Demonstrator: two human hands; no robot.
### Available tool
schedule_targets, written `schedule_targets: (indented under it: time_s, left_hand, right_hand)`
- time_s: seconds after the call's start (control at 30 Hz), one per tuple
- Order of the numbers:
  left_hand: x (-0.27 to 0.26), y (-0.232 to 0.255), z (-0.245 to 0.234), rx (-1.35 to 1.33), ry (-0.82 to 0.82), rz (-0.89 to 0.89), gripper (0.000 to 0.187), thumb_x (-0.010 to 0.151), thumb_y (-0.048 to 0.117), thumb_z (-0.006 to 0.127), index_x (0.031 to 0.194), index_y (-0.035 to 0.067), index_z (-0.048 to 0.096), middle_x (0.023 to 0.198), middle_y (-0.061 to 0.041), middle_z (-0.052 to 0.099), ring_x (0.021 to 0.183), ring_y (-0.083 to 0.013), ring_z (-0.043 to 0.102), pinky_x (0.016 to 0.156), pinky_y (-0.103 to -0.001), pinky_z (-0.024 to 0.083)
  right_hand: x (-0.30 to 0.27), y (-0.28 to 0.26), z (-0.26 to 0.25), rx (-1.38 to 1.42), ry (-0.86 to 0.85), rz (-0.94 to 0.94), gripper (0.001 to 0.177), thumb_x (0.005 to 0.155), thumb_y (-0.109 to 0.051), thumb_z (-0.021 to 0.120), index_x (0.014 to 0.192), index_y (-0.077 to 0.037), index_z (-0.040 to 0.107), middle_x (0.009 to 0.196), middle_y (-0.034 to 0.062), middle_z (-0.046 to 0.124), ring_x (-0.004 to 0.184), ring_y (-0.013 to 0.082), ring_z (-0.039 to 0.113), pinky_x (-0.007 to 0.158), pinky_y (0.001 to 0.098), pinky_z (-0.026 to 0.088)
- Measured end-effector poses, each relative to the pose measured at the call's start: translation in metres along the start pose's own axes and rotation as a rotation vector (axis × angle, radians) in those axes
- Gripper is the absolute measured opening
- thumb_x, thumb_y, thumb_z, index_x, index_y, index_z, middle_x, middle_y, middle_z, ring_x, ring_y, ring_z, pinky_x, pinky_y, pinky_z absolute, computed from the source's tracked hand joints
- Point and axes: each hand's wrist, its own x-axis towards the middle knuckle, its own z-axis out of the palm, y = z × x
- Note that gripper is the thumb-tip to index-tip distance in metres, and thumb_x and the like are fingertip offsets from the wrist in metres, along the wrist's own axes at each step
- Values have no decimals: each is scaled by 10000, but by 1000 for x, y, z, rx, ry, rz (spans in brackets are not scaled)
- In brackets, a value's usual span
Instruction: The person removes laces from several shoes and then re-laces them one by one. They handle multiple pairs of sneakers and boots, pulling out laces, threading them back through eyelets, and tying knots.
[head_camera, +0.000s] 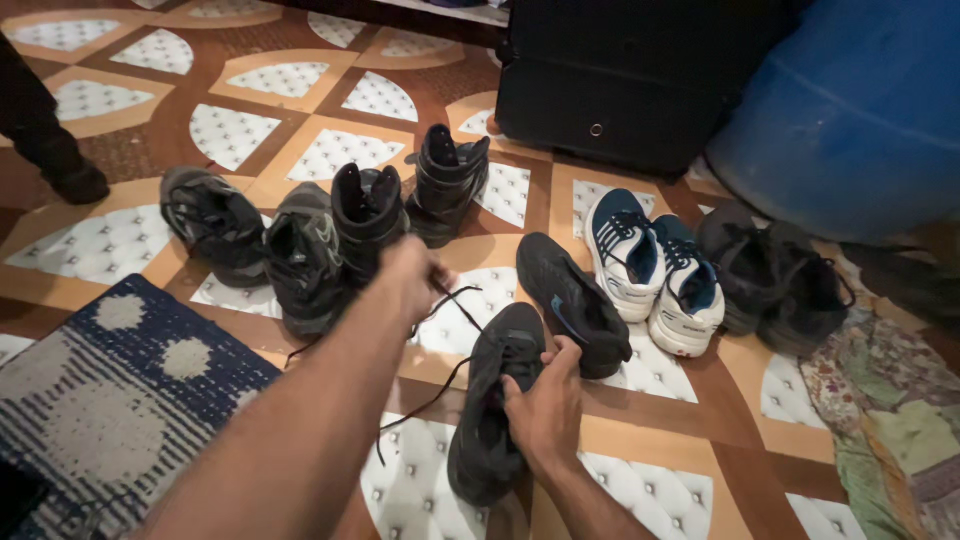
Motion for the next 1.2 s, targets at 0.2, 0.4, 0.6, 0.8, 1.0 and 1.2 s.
schedule_targets:
  time_s: [0.2,0.4,0.6,0.8,1.0,1.2]
  left_hand:
    - [-55,102,-13,10,97,355,106,901,69,466,928,65,568,730,-113,612,530,-203,494,470,-375,431]
    - [-188,204,-20,113,174,668,149,918,109,442,996,117,568,709,-82,643,478,-167,430,420,-348,350]
    - [-257,209,4,404,90,724,200,935,149,419,1065,169,569,689,-51,673,427,-131,367,370,-321,269]
    - [-230,113,56,943,-608,672,353,1001,196,371,1015,14,673,679,-89,709,539,-101,607,507,-255,473]
    - [-245,41,95,1275,-814,239,274,917,161,477,905,32,719,632,-36,634,479,-113,467,418,-292,331]
    - [-243,45,87,1329,-760,289,331,925,226,497,965,9,744,712,-46,704,507,-126,498,448,-304,373]
  right_hand:
    - [-1,1,0,10,31,-42,798,719,-115,857,1340,-23,365,1242,225,582,1175,422,581,979,478,464]
    - [0,7,1,16,4,-32,766,735,-128,851,1330,-35,377,1263,222,581,1189,412,581,989,473,467]
    - [10,15,-1,87,52,-90,643,747,-251,845,1224,-16,483,1106,187,659,1059,386,661,918,460,509]
    - [53,3,-17,669,-208,134,476,998,-510,522,1105,-67,657,923,95,701,752,227,610,686,363,485]
    - [99,-17,-53,1275,-880,323,472,1036,-517,466,764,-135,518,661,40,583,587,166,579,561,267,494]
    - [102,-19,-92,1110,-708,308,223,1071,-220,546,945,-54,626,768,-11,593,665,83,559,596,221,471]
